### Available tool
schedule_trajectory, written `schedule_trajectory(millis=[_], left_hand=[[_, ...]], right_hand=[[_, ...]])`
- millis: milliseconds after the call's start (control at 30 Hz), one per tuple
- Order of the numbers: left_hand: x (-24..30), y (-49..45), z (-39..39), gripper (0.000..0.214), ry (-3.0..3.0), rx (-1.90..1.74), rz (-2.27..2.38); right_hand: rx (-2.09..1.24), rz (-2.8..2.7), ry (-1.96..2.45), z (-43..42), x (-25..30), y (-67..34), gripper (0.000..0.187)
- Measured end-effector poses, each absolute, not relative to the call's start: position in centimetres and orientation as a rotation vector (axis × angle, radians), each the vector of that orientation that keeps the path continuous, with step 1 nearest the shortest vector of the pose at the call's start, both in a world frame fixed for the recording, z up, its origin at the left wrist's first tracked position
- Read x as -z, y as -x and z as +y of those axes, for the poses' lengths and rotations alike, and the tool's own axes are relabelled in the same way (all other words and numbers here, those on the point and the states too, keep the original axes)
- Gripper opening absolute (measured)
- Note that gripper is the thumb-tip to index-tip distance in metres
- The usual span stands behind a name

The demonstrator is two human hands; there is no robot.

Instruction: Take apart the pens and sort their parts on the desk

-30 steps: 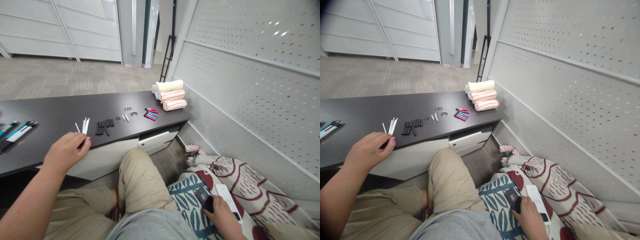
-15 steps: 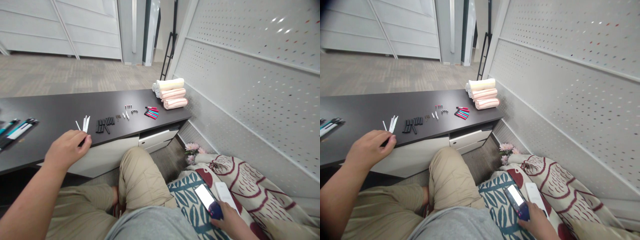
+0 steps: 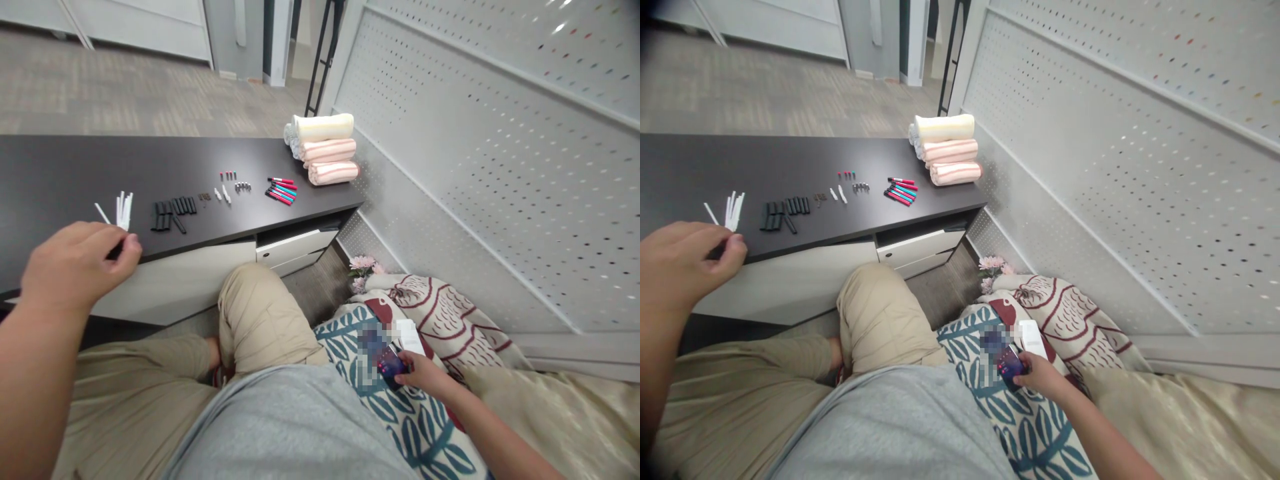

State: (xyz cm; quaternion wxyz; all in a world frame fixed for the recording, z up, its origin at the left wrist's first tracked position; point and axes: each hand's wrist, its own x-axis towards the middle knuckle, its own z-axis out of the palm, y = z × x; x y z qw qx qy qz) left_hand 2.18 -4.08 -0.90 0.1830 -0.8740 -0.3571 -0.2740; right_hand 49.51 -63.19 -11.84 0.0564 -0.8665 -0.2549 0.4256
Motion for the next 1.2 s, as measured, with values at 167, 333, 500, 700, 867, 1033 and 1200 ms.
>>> schedule_trajectory(millis=[167,333,500,700,867,1033,1200], left_hand=[[1.2,-2.2,-3.9,0.021,2.45,0.769,-1.002],[1.3,-2.1,-3.8,0.021,2.421,0.741,-1.004],[1.3,-2.1,-3.8,0.019,2.444,0.724,-1.003],[1.2,-2.0,-3.8,0.019,2.486,0.733,-1.011],[1.3,-1.8,-3.7,0.018,2.458,0.708,-0.967],[1.6,-1.9,-3.5,0.019,2.456,0.766,-0.966],[1.8,-2.0,-3.4,0.02,2.447,0.794,-0.97]], right_hand=[[-1.349,-0.757,2.613,-62.7,11.3,-49.2,0.04],[-1.364,-0.766,2.654,-62.2,10.8,-49.1,0.036],[-1.371,-0.806,2.675,-62.2,10.9,-49.1,0.035],[-1.371,-0.867,2.701,-62.5,11.4,-49.6,0.033],[-1.385,-0.904,2.688,-62.6,11.4,-49.7,0.033],[-1.377,-0.9,2.72,-62.6,11.7,-49.8,0.037],[-1.356,-0.917,2.751,-62.8,12.1,-49.8,0.041]])
